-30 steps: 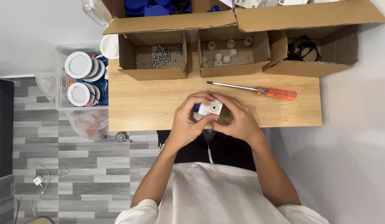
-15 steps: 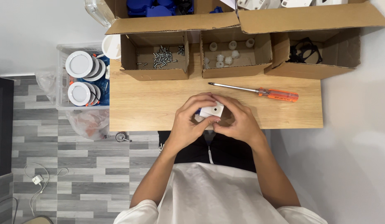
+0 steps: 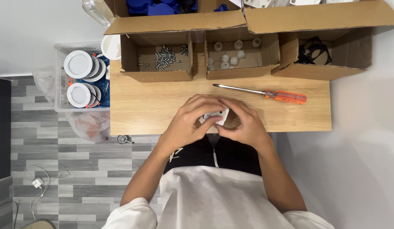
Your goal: The person assembles a small white plastic electrical box with a blue circular cover using a screwdriver. They tighten screws on the blue cover, place it into the white box, and then secure it with additional screws. The person handles the components and tools on a wooden table with organized boxes of parts nearby.
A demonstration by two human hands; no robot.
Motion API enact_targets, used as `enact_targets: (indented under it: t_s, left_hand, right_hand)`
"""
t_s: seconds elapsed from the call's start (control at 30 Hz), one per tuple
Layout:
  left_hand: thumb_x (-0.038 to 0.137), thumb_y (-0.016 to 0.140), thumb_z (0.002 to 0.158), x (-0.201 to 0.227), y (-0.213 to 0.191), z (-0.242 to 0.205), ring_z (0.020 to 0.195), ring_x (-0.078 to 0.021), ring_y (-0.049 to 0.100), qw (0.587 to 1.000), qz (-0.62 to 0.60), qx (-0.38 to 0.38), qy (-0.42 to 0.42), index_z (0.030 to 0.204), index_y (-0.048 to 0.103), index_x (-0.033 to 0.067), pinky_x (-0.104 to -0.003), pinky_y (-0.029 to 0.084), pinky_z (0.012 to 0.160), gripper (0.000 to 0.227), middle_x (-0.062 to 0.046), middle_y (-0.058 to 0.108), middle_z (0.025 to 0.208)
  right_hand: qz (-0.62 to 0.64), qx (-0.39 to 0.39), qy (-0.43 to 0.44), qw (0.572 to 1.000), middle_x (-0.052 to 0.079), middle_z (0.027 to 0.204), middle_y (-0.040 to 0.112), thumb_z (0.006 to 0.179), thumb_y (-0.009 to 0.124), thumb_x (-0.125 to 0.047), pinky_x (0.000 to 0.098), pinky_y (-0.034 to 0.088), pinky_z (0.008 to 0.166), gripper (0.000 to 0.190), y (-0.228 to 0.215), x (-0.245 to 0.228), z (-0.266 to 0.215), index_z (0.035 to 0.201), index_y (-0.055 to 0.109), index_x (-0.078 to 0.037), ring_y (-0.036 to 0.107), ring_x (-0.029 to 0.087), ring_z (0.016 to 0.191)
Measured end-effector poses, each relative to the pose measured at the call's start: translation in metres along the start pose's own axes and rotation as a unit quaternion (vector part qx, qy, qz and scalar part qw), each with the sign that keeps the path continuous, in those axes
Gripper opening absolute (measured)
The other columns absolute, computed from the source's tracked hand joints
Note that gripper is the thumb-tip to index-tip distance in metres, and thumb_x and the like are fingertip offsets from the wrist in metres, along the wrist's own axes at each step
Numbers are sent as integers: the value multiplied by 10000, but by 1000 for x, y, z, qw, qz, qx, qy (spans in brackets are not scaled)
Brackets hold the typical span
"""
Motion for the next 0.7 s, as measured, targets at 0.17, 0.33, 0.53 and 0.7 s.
enact_targets:
  t_s: [0.17, 0.33, 0.53, 0.7]
  left_hand:
    - [178, 861, 946, 11, -2, 12, 1224, -374, 718, 999, 33, -28, 26, 1248, 789, 123, -533, 578, 1049, 315, -113, 763, 1194]
    - [-128, 660, 946, 32, 1, 20, 1242, -469, 705, 992, 14, -112, 59, 1235, 784, 9, -593, 557, 1063, 344, -205, 777, 1212]
    - [14, 774, 977, 27, -1, 26, 1059, -354, 744, 986, 70, -114, 99, 1099, 830, 67, -488, 621, 979, 145, -148, 784, 1139]
    - [173, 830, 991, 8, -7, 21, 952, -252, 741, 994, 55, -66, 70, 1144, 809, 150, -410, 651, 919, 157, -54, 703, 1162]
  right_hand:
    - [7, -5, 12, 1000, 218, 1284, 776, 671, 1015, -115, 514, 624, 1023, 827, 3, 12, -8, 1414, 689, 42, 745, 416, 1212]
    - [19, -1, 11, 1000, 250, 1260, 777, 720, 993, -93, 538, 628, 993, 741, -2, -2, 2, 1378, 693, 71, 754, 439, 1183]
    - [11, -2, 17, 1000, 208, 1253, 786, 711, 1010, -128, 510, 632, 993, 740, -1, 2, 0, 1367, 711, 41, 761, 414, 1177]
    - [3, -6, 22, 1000, 186, 1273, 787, 728, 1004, -149, 500, 628, 1007, 742, -1, -3, 3, 1393, 714, 9, 758, 397, 1195]
Point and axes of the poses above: each hand's wrist, its own z-axis towards the middle knuckle, its own y-axis out of the palm, x = y × z, the point moved 8 cm from there along z, towards the middle knuckle
